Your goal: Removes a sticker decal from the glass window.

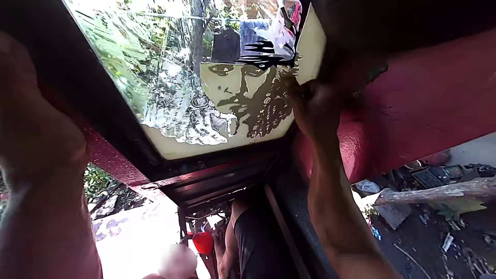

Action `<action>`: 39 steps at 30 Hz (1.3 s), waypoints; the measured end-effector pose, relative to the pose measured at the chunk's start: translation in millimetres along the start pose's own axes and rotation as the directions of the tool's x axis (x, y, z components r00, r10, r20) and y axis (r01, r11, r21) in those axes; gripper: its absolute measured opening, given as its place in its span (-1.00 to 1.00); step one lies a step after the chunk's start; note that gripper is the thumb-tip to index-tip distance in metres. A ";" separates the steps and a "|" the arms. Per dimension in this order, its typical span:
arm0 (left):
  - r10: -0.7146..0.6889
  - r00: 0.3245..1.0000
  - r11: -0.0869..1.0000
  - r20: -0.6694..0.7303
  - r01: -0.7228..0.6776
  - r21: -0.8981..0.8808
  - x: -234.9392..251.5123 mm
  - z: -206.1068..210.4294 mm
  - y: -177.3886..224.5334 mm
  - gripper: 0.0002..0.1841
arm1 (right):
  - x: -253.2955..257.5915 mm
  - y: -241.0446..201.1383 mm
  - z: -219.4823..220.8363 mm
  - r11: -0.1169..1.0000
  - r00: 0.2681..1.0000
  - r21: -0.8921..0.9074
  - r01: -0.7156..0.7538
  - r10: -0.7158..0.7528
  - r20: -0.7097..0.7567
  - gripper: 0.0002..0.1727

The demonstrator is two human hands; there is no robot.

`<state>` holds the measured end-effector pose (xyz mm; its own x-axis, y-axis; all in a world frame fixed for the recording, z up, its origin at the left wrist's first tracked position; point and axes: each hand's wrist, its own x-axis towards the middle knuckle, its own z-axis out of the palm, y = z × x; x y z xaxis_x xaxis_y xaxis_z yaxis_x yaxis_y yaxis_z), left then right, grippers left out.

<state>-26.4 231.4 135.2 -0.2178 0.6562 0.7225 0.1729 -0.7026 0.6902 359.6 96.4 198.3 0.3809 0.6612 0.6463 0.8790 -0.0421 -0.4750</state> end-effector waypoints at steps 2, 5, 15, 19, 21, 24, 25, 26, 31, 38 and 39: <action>0.103 0.994 0.988 -0.027 -0.105 -0.109 3.3 2.9 1.5 -0.66 | 2.6 -5.5 4.4 0.998 0.998 0.021 0.059 -0.059 -0.003 -0.50; 0.173 0.982 0.969 -0.076 -0.184 -0.164 6.8 6.9 3.7 -0.67 | -0.8 -9.3 12.6 0.972 0.994 0.215 0.099 -0.089 -0.057 -0.70; 0.139 0.977 0.984 -0.163 -0.156 -0.091 4.5 6.8 -8.3 -0.62 | -13.6 -11.0 27.1 0.785 0.997 0.619 0.029 0.025 -0.080 -0.57; 0.167 0.978 0.970 -0.127 -0.186 -0.156 7.4 7.3 -9.3 -0.68 | -23.5 -14.2 29.3 0.809 0.986 0.573 0.129 -0.046 -0.158 -0.59; 0.175 0.979 0.971 -0.105 -0.190 -0.146 7.9 6.9 -9.3 -0.69 | -32.4 -14.4 23.1 0.835 0.979 0.516 0.192 -0.124 -0.164 -0.62; 0.188 0.977 0.972 -0.102 -0.200 -0.127 9.4 5.2 -9.4 -0.69 | -37.3 -5.8 5.1 0.868 0.968 0.432 0.246 -0.202 -0.146 -0.62; 0.188 0.979 0.972 -0.084 -0.197 -0.127 10.0 4.2 -9.3 -0.68 | -30.8 1.5 1.7 0.882 0.964 0.398 0.252 -0.195 -0.179 -0.57; 0.179 0.982 0.975 -0.067 -0.186 -0.124 10.2 3.5 -9.1 -0.67 | -21.1 7.6 0.2 0.898 0.961 0.366 0.244 -0.174 -0.214 -0.53; 0.156 0.987 0.981 -0.026 -0.158 -0.110 7.8 5.7 -4.4 -0.62 | 7.0 1.5 -6.6 0.999 0.988 0.031 0.033 -0.028 -0.152 -0.38; 0.165 0.986 0.977 -0.019 -0.167 -0.133 7.9 6.5 -2.4 -0.62 | -4.2 -22.3 2.0 0.992 0.993 -0.042 0.115 -0.114 0.037 -0.60; 0.165 0.986 0.978 -0.020 -0.166 -0.127 8.1 6.7 -2.5 -0.62 | -7.4 -22.7 7.6 0.989 0.990 0.013 0.144 -0.144 -0.007 -0.65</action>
<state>-22.2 240.3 139.6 -0.2056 0.5257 0.8254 0.0829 -0.8311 0.5499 334.7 98.2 199.8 0.2522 0.6552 0.7121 0.9209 0.0635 -0.3845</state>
